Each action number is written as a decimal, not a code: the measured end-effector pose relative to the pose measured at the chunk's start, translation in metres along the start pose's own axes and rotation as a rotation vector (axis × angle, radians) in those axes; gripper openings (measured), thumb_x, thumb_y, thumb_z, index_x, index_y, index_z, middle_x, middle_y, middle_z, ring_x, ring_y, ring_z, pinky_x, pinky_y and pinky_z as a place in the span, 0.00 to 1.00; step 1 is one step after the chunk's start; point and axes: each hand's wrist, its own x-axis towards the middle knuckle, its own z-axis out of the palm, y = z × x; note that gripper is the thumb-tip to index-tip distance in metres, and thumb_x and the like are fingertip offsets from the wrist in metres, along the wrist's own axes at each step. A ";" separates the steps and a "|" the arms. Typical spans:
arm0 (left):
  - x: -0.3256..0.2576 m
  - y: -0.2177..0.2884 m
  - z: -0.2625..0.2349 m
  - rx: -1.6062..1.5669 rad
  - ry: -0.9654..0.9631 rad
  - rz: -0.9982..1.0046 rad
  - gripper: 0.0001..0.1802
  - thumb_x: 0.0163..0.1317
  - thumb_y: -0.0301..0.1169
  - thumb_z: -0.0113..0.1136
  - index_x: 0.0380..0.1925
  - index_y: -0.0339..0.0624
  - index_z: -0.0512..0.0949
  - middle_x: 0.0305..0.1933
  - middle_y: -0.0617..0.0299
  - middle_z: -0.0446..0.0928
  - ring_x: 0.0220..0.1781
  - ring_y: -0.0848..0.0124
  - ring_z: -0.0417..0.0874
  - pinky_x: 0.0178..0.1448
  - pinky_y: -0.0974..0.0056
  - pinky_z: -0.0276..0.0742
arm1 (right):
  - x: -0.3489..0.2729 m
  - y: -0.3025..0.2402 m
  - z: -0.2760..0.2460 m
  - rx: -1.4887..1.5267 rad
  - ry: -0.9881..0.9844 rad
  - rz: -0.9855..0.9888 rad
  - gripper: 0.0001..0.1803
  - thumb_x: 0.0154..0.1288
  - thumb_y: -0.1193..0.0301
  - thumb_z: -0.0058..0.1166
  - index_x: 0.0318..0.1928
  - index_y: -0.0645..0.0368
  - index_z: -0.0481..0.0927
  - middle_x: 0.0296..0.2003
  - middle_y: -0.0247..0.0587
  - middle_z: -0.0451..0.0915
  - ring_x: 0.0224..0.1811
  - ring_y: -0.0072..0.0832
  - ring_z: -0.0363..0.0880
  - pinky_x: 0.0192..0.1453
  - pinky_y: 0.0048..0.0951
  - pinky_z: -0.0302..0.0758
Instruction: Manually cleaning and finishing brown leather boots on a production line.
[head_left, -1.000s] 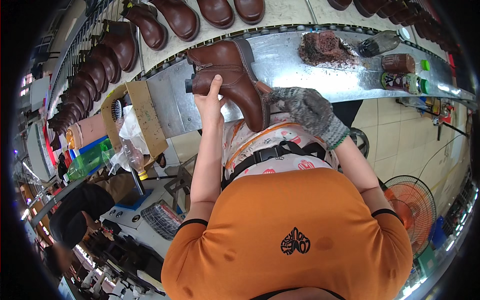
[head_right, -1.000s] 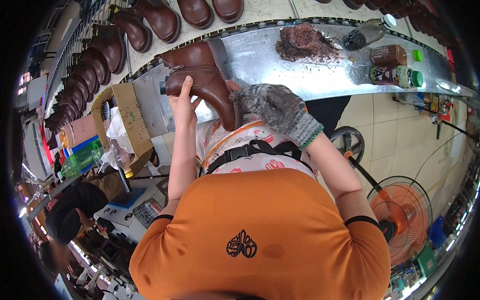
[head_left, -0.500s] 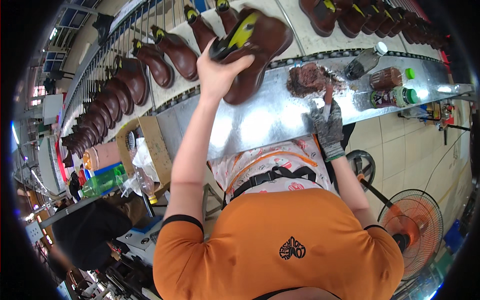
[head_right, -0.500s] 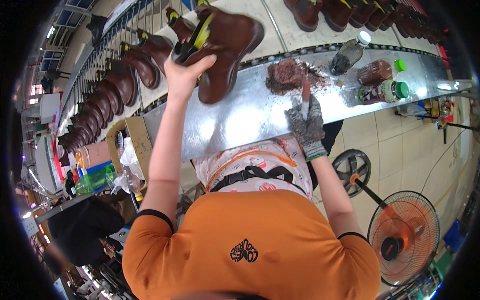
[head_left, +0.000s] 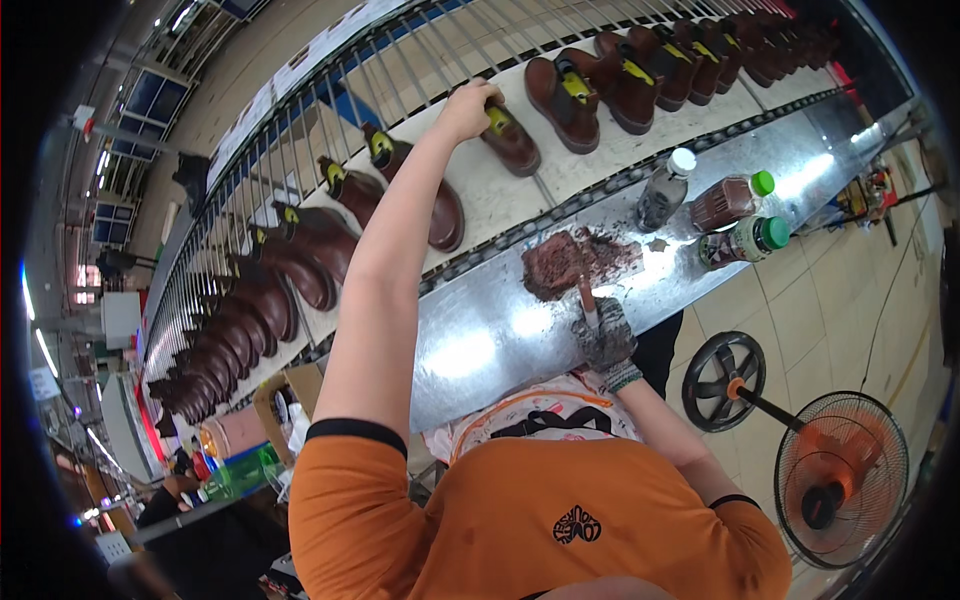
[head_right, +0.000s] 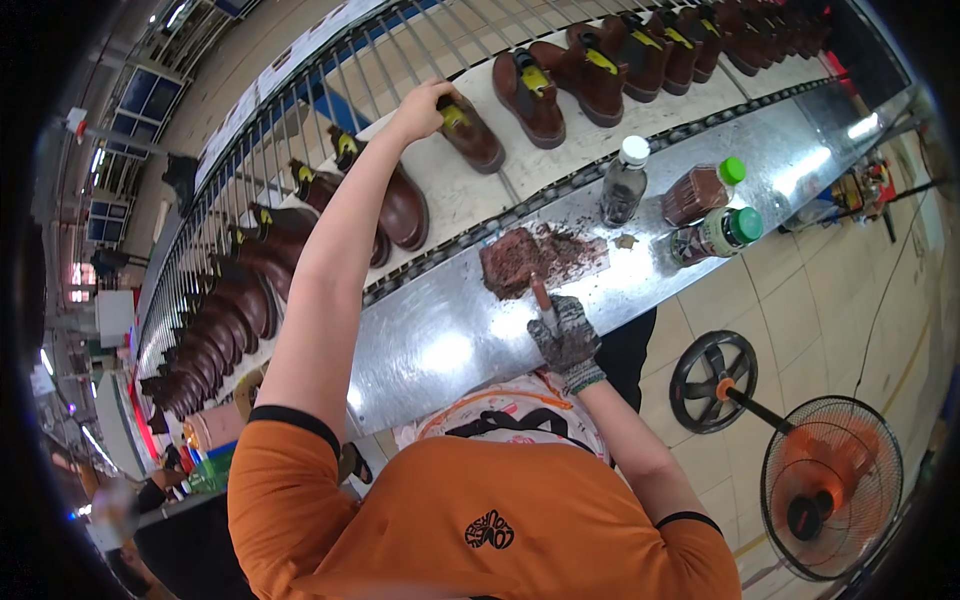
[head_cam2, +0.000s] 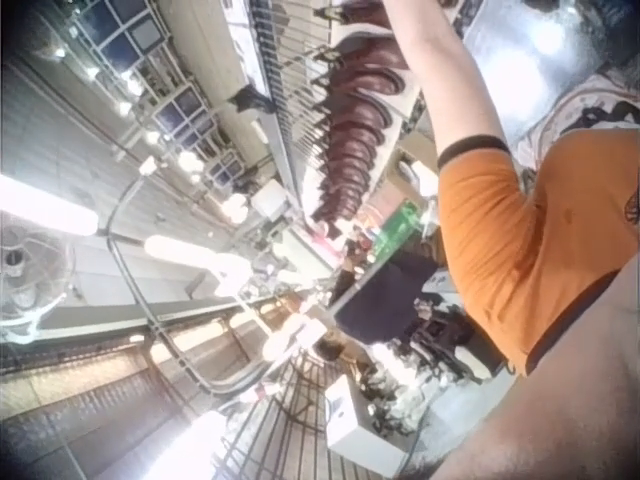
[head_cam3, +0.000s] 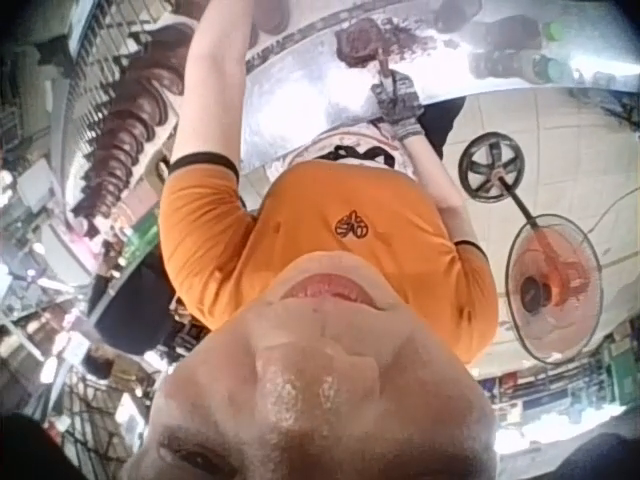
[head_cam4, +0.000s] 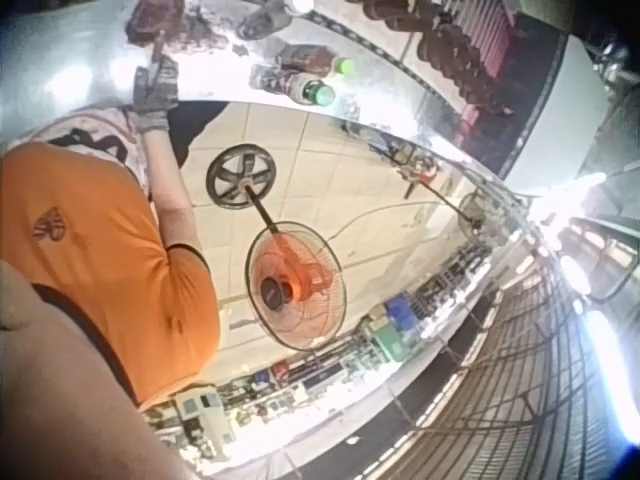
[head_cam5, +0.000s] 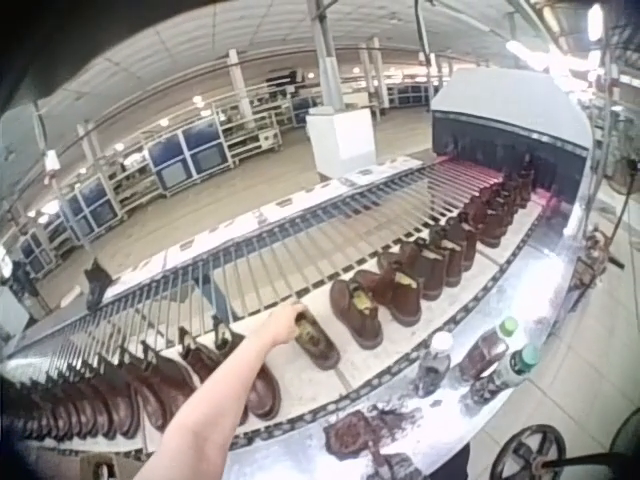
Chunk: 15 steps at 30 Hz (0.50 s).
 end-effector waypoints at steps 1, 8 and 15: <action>0.001 0.001 0.001 -0.042 0.082 0.032 0.27 0.40 0.18 0.56 0.45 0.49 0.78 0.58 0.48 0.70 0.59 0.51 0.69 0.61 0.57 0.67 | 0.000 -0.004 -0.004 0.026 -0.039 0.050 0.27 0.56 0.57 0.53 0.53 0.57 0.71 0.43 0.50 0.71 0.44 0.45 0.72 0.46 0.42 0.71; -0.082 0.039 0.036 -0.216 1.216 -0.464 0.40 0.48 0.27 0.62 0.61 0.28 0.55 0.62 0.42 0.56 0.67 0.50 0.55 0.71 0.54 0.47 | 0.004 0.002 -0.005 -0.078 0.033 -0.094 0.36 0.55 0.58 0.55 0.65 0.48 0.63 0.43 0.46 0.73 0.47 0.42 0.72 0.47 0.41 0.73; -0.128 -0.032 0.073 -0.328 0.833 -1.082 0.48 0.40 0.44 0.73 0.58 0.35 0.59 0.55 0.41 0.69 0.57 0.48 0.71 0.62 0.53 0.65 | 0.003 -0.012 -0.014 0.001 -0.099 0.086 0.28 0.58 0.55 0.53 0.56 0.54 0.69 0.44 0.48 0.72 0.46 0.43 0.72 0.46 0.41 0.72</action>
